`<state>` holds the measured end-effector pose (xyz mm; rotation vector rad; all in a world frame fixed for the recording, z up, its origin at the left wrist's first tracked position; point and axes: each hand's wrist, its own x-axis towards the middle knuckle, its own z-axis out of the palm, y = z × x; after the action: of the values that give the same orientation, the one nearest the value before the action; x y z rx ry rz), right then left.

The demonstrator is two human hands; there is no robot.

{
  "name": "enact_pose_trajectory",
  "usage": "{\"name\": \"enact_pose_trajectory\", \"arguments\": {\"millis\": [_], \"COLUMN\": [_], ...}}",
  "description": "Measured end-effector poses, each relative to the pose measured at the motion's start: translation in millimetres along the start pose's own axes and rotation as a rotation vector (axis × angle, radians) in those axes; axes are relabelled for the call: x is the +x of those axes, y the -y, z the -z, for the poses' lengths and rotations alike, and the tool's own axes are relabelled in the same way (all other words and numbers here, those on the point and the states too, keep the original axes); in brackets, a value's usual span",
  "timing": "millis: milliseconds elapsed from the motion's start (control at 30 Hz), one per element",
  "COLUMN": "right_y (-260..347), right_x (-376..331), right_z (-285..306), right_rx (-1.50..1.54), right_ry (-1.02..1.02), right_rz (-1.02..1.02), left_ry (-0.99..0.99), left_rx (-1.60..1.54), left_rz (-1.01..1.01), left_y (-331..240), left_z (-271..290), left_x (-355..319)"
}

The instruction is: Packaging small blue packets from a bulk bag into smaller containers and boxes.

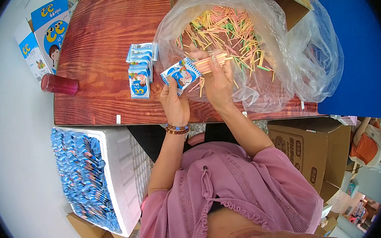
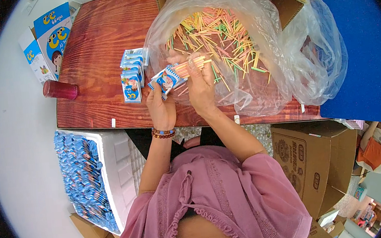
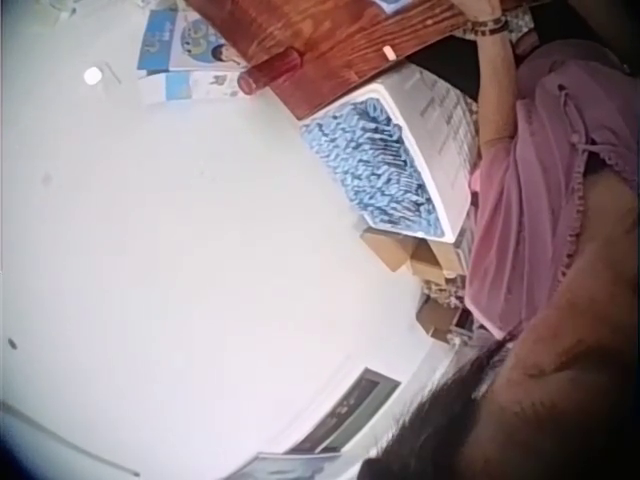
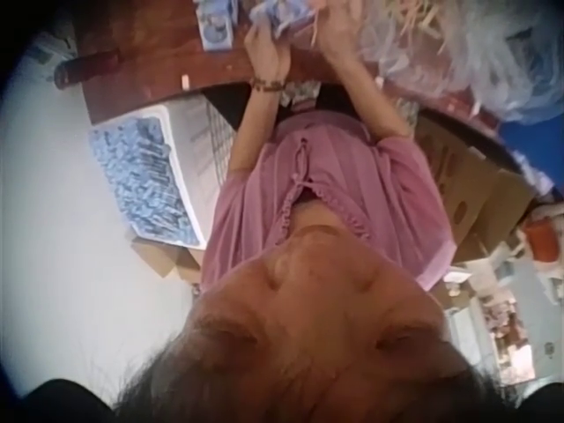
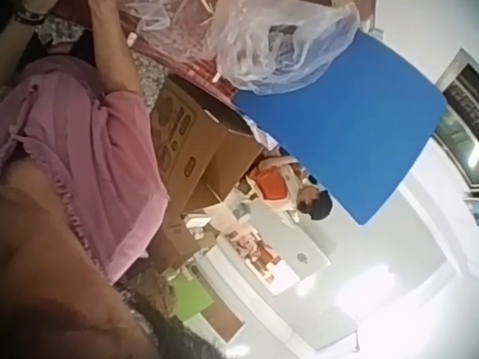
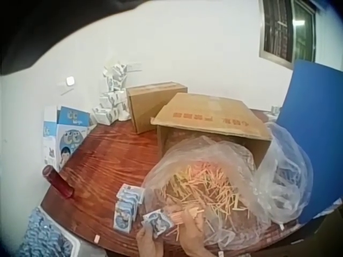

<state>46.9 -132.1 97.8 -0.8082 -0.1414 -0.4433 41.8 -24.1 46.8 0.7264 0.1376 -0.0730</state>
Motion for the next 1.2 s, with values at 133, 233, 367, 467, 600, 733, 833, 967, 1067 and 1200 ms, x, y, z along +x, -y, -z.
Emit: {"name": "enact_pose_trajectory", "arguments": {"millis": [133, 233, 367, 467, 600, 733, 833, 967, 1067, 1200], "right_y": [-1.8, -1.2, -3.1, -2.2, -5.6, -6.2, -2.8, -1.8, 5.9, 13.0], "right_x": [1.5, 0.4, -3.1, -4.4, -6.7, -4.5, 2.1, 3.7, 7.4, 7.4], "right_z": [-0.6, 3.2, 2.9, 3.0, 1.5, 1.4, 5.0, -3.8, -17.8, -17.4], "right_rx": [-0.05, -0.05, -0.107, -0.159, -0.304, -0.364, -0.496, -0.404, -0.387, -0.34], "right_ry": [-0.02, 0.022, 0.007, -0.11, -0.02, 0.11, 0.161, 0.125, 0.19, 0.2], "right_rz": [0.027, -0.016, -0.02, -0.1, -0.079, -0.046, -0.053, -0.145, -0.174, -0.123], "left_ry": [0.018, 0.003, -0.006, 0.034, 0.033, 0.02, 0.042, 0.054, 0.072, 0.455], "left_rx": [-0.023, -0.016, 0.04, 0.083, 0.028, -0.113, -0.139, -0.184, -0.334, -0.544], "left_rz": [0.012, 0.017, -0.001, -0.03, -0.003, 0.033, 0.036, 0.041, 0.108, 0.047], "left_y": [-2.8, -3.1, 1.4, 3.6, 3.6, 7.1, 6.4, 3.4, -2.7, 9.3], "left_z": [0.1, 1.0, 9.8, 12.2, 1.6, 0.9, -1.5, 0.1, 10.5, 53.3], "left_x": [-0.5, 0.0, 4.7, 2.5, 2.4, 3.2, 2.9, 2.0, 1.9, 14.8]}}
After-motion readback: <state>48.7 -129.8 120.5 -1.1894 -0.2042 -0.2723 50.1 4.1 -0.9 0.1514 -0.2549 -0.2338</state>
